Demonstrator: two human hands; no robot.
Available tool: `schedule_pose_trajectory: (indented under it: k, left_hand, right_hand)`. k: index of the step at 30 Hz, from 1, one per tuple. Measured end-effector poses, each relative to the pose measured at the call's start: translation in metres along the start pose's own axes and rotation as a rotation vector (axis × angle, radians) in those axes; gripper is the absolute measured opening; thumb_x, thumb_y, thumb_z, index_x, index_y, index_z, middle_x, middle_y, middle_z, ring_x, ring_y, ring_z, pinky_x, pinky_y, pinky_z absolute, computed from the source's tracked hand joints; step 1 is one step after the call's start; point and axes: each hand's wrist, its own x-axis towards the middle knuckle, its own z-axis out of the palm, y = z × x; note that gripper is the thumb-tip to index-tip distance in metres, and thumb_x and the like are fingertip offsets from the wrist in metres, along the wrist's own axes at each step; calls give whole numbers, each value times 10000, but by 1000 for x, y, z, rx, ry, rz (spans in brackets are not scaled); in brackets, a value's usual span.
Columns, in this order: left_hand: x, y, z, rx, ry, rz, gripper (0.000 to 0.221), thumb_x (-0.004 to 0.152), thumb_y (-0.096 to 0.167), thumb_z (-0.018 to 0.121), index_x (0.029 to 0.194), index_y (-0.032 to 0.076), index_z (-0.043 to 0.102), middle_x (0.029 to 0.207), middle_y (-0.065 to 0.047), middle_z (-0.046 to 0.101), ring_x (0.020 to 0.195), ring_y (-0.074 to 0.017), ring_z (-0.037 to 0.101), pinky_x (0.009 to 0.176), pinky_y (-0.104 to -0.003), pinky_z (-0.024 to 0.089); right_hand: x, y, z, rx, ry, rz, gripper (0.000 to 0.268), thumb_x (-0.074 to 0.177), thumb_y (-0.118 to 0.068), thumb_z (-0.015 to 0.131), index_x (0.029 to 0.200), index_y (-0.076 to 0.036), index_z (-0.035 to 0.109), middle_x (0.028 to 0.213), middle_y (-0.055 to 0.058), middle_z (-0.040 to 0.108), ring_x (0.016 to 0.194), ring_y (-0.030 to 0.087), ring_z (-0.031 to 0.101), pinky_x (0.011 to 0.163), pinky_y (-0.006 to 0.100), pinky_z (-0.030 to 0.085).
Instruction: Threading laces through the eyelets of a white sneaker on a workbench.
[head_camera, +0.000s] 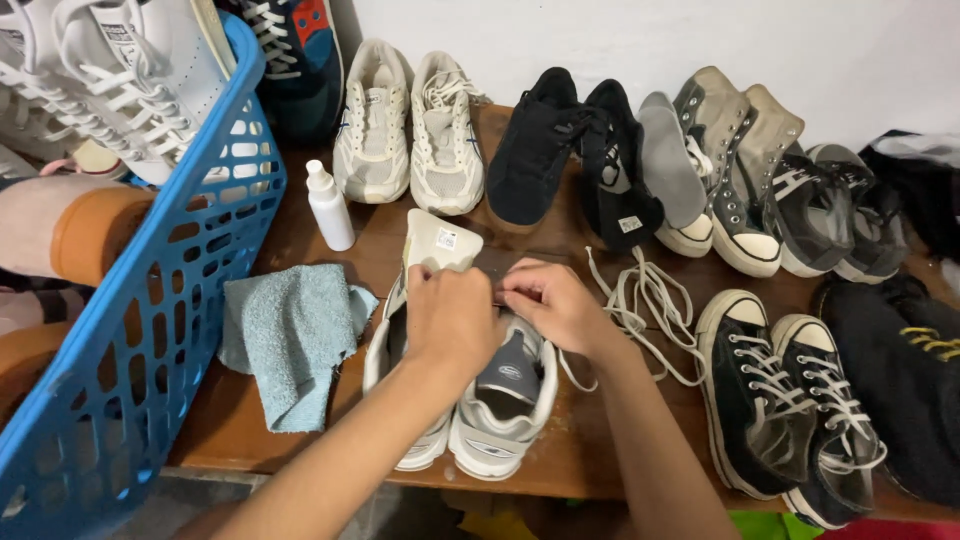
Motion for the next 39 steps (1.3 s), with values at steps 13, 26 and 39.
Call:
schedule_pose_trajectory:
  k: [13, 26, 39]
  left_hand:
    - [-8, -13, 11, -143, 24, 45, 155, 871, 171, 669, 848, 81, 793, 721, -116, 741, 899, -299, 675, 987, -443, 305]
    - [1, -18, 29, -171, 64, -1, 274, 891, 256, 674, 693, 81, 743, 584, -101, 684, 748, -316, 678, 951, -421, 306]
    - [0, -11, 19, -301, -41, -116, 245, 898, 202, 665, 749, 28, 751, 631, -122, 712, 747, -351, 727, 1034, -414, 278]
  right_hand:
    - [0, 7, 0, -124, -9, -35, 85, 928, -123, 680, 938, -114, 764, 993, 81, 739, 795, 263, 688, 739, 378, 561]
    - [4, 17, 1, -19, -44, -60, 140, 932, -90, 652, 889, -79, 785, 967, 79, 741, 875, 249, 697, 848, 389, 547]
    - [0, 11, 1, 104, -32, -17, 129, 915, -74, 677, 847, -28, 776, 937, 103, 746, 913, 223, 687, 897, 388, 524]
